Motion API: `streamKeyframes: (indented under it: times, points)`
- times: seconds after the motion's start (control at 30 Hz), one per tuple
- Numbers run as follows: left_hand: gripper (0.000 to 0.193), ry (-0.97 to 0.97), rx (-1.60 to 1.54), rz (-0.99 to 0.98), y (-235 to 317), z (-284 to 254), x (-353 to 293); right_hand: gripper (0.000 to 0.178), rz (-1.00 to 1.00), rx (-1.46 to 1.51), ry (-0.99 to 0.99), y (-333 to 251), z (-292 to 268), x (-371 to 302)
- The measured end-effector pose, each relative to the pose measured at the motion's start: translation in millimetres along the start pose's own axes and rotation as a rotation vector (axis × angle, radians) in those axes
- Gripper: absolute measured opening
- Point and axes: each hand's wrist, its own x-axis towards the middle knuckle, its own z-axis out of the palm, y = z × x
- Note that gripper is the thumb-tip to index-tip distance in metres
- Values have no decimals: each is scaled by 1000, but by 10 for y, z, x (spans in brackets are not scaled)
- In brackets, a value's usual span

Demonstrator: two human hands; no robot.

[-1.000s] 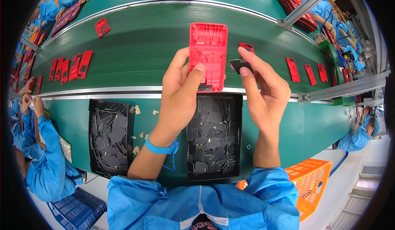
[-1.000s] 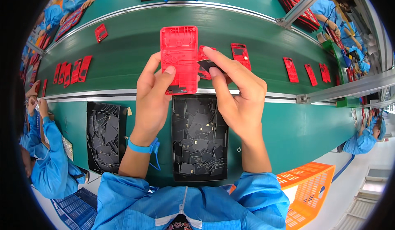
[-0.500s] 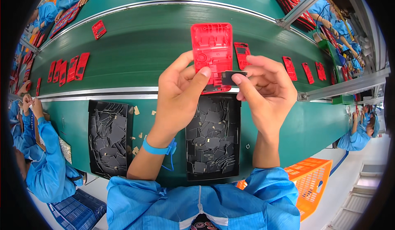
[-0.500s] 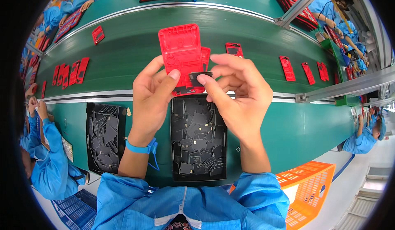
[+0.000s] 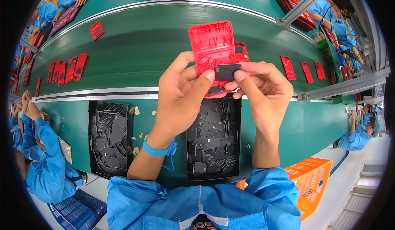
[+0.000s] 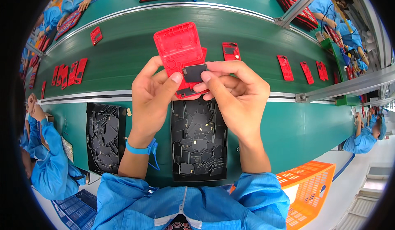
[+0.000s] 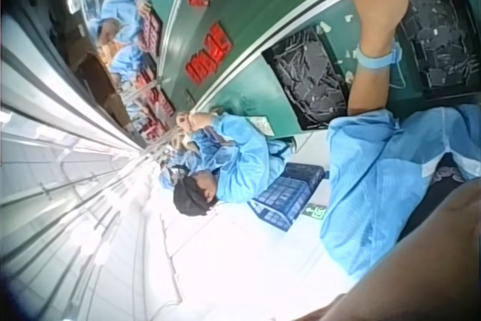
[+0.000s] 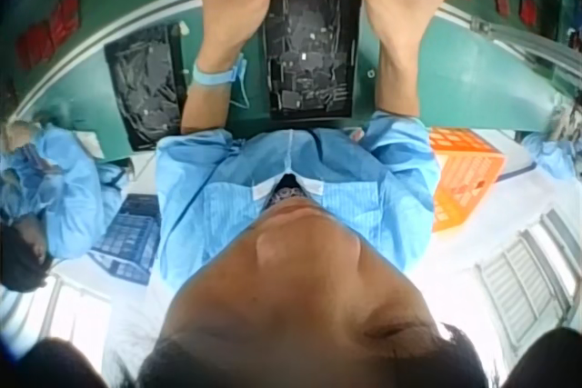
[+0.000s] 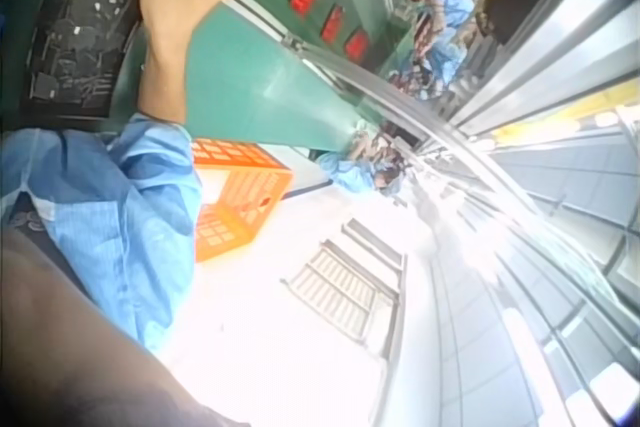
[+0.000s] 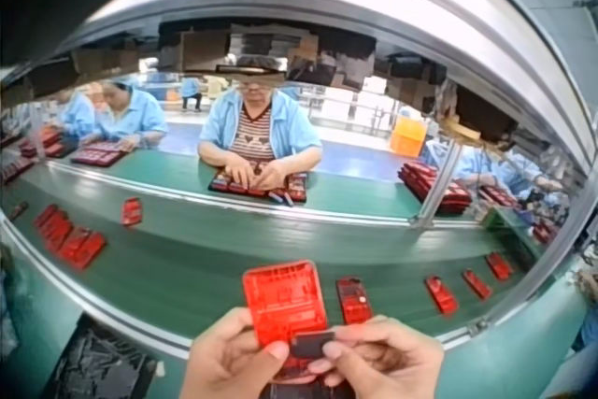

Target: Assembling small internal components into red plastic device cases on a factory production line.

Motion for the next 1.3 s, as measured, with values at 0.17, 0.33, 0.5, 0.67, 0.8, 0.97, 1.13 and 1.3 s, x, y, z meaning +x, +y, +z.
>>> streamKeyframes:
  times: [0.17, 0.33, 0.5, 0.67, 0.8, 0.97, 1.13, 1.3]
  points:
    - [27, -9, 3, -9, 21, -3, -9, 14, 21, -9, -16, -7, -25, -2]
    - [29, -5, -16, -1, 33, 36, -26, 15, 16, 15, 2, -2, -4, -4]
    - [29, -7, 21, 6, 21, 8, -39, 13, 11, 8, -32, 13, -20, -6]
    - [27, -15, 46, -7, 43, 22, -55, 18, -101, -157, 15, 48, 0, -23]
    - [29, 47, -4, 90, -76, 138, -54, 35, -695, -775, 128, 275, 128, -107]
    - [31, 72, 124, 159, -117, 27, -67, 38, -647, -819, 55, 340, 281, -232]
    - [33, 78, 133, 175, -59, 104, -79, 18, 25, -74, 72, 125, 242, -116]
    - [33, 42, 101, 182, -59, 141, -114, 11, 4, -45, -128, 114, 92, -79]
